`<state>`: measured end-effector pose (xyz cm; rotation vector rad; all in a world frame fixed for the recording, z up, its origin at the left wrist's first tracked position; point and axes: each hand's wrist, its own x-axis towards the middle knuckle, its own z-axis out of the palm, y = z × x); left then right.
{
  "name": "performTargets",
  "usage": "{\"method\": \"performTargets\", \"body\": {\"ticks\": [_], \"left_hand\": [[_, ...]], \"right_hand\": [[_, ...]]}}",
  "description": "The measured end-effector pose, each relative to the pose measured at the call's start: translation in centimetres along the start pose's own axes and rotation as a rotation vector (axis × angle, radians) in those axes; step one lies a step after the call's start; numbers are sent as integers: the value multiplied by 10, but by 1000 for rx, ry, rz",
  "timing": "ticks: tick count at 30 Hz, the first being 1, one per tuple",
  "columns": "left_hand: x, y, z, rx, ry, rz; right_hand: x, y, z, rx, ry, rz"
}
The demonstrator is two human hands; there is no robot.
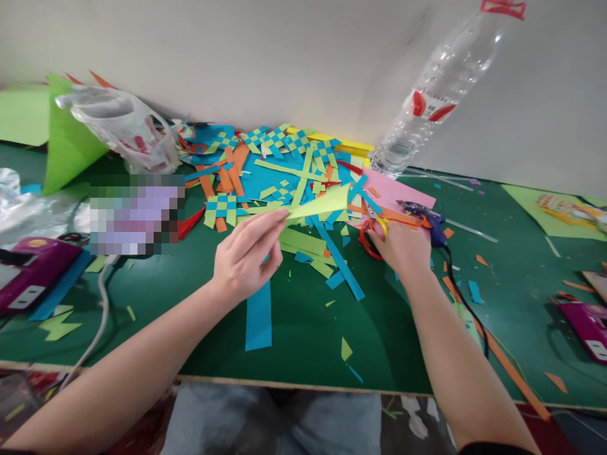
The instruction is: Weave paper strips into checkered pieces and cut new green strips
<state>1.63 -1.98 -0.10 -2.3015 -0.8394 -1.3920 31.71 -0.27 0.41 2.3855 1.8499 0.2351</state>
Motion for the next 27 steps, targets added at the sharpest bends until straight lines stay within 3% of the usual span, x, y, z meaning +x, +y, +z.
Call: {"method": "performTargets", "body": {"ticks": [6, 9, 12, 14, 16, 27], "left_hand": [[-2, -3, -4, 124, 75, -7], [1, -3, -6, 142, 98, 122], [7, -2, -6, 206, -26, 251], [8, 0, -4, 165, -193, 265], [8, 2, -1, 100, -288, 253], [-1, -8, 8, 30, -406, 66]], "right_hand": [[1, 1, 1, -13, 21, -11], [1, 0, 2, -3, -6, 0], [2, 1, 4, 9, -4, 8], [2, 2, 6, 10, 12, -9], [2, 3, 6, 4, 30, -30], [3, 4, 6, -34, 38, -59]]}}
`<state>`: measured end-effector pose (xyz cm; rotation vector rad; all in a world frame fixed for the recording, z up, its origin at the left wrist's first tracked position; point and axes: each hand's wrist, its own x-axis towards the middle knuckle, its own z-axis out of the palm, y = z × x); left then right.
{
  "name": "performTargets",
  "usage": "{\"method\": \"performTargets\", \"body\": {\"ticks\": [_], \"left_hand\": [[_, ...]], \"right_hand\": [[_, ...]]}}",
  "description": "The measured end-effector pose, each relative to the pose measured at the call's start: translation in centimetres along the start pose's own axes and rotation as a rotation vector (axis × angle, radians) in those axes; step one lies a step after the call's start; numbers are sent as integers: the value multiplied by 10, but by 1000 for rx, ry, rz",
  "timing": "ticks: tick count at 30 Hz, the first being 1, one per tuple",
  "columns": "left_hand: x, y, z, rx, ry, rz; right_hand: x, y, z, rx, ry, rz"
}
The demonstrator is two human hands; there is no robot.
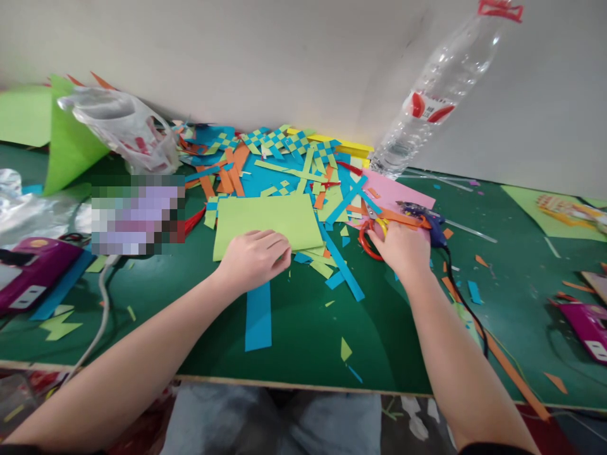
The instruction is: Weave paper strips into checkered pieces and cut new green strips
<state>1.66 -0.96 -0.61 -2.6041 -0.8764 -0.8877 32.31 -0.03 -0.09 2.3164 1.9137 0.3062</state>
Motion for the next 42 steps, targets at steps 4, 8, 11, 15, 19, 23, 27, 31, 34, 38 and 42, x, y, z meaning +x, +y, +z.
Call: {"method": "performTargets", "body": {"ticks": [4, 8, 11, 15, 19, 23, 27, 31, 34, 38, 42], "left_hand": [[-1, -6, 4, 1, -7, -33], [-2, -10, 6, -1, -15, -65], [-3, -11, 7, 0, -22, -69], [-3, -11, 8, -6, -33, -81], [-3, -11, 8, -6, -21, -80], [-3, -11, 8, -23, -31, -86], [-5, -12, 9, -33, -36, -90], [-5, -12, 9, -38, -42, -105], [-4, -12, 9, -40, -47, -121], [-4, -14, 11, -38, -80, -135], [-4, -15, 12, -37, -167, -167]], "right_hand": [[-1, 0, -1, -9, -4, 1], [-3, -3, -5, 11, 29, 34], [-5, -5, -8, 41, 68, 52], [-9, -10, -13, 79, 86, 60], [-10, -12, -14, 99, 96, 36], [-10, -13, -8, 118, 191, -15], [-12, -13, -4, 188, 264, -91], [-13, -15, -6, 344, 324, -202], [-12, -17, -6, 441, 321, -246], [-10, -19, -1, 560, 302, -215], [-9, -19, 4, 689, 285, -223]]}}
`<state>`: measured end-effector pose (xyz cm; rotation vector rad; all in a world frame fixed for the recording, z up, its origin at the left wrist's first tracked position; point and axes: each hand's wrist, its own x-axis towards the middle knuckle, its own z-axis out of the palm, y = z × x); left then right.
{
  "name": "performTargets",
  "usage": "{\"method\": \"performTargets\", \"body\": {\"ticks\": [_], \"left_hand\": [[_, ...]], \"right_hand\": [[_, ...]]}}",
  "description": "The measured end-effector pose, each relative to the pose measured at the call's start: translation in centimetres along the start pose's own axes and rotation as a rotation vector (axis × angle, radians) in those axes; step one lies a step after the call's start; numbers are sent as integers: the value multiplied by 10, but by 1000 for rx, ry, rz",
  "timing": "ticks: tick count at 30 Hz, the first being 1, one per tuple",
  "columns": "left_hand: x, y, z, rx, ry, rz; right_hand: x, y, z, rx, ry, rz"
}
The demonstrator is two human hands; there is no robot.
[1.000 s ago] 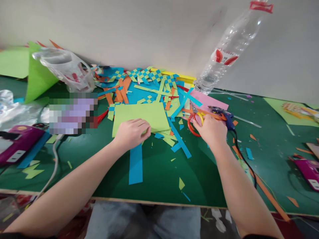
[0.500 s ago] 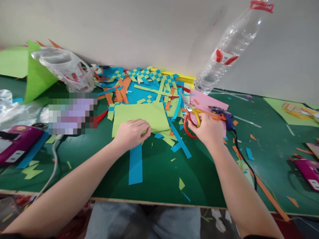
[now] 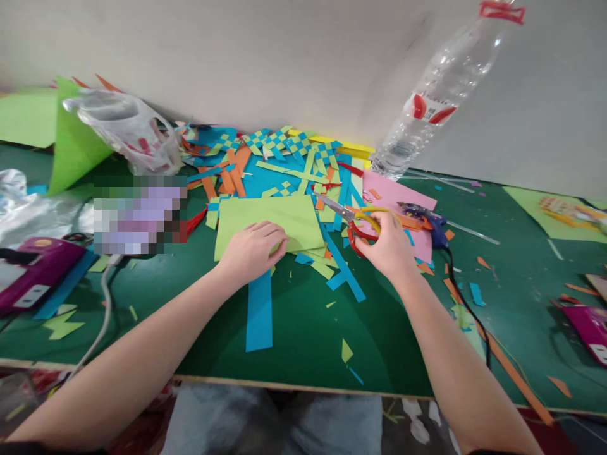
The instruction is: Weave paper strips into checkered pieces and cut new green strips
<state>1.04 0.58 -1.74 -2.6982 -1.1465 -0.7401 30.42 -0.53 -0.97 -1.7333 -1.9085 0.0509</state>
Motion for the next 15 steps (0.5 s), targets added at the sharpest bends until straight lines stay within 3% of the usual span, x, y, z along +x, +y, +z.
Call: {"method": "performTargets", "body": {"ticks": [15], "left_hand": [[0, 0, 0, -45, -132, -67]], "right_hand": [[-1, -11, -6, -52, -87, -36]]}}
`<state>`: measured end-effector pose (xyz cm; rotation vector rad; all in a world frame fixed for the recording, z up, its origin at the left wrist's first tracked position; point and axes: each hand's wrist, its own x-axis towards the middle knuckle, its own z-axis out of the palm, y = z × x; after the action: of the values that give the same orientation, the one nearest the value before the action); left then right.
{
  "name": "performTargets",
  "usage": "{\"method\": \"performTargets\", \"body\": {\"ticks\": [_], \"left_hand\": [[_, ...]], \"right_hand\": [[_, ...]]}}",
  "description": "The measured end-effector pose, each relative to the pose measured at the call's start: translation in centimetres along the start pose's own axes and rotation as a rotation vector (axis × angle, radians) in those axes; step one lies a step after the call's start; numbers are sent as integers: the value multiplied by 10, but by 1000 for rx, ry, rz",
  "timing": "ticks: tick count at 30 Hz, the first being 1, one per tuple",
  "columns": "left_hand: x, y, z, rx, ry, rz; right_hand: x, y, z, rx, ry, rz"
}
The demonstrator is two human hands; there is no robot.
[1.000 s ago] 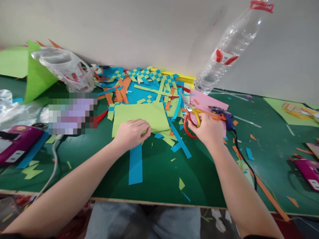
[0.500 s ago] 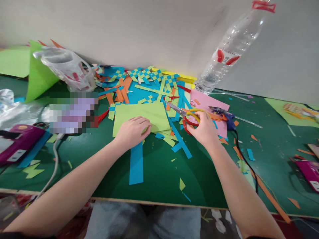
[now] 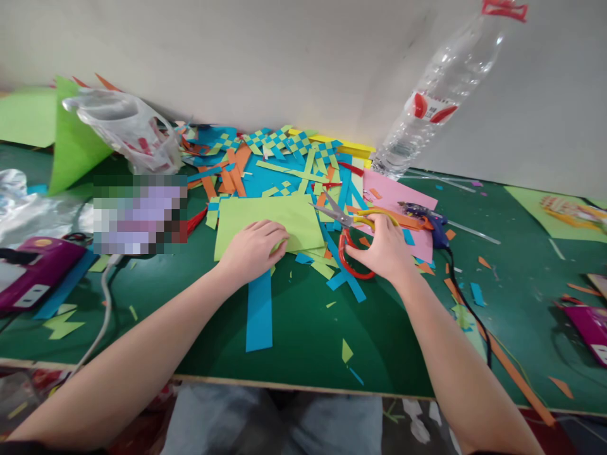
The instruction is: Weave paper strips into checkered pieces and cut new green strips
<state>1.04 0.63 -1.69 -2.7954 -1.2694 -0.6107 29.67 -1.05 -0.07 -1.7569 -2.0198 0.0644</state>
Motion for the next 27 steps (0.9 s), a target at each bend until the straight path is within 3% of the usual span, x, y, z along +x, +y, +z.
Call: {"method": "performTargets", "body": {"ticks": [9, 19, 27], "left_hand": [[1, -4, 2, 9, -28, -40], [3, -7, 5, 16, -98, -81], [2, -9, 13, -13, -163, -103]], "right_hand": [[3, 13, -12, 80, -107, -118], [2, 34, -24, 127, -360, -151], [1, 39, -32, 93, -540, -23]]}}
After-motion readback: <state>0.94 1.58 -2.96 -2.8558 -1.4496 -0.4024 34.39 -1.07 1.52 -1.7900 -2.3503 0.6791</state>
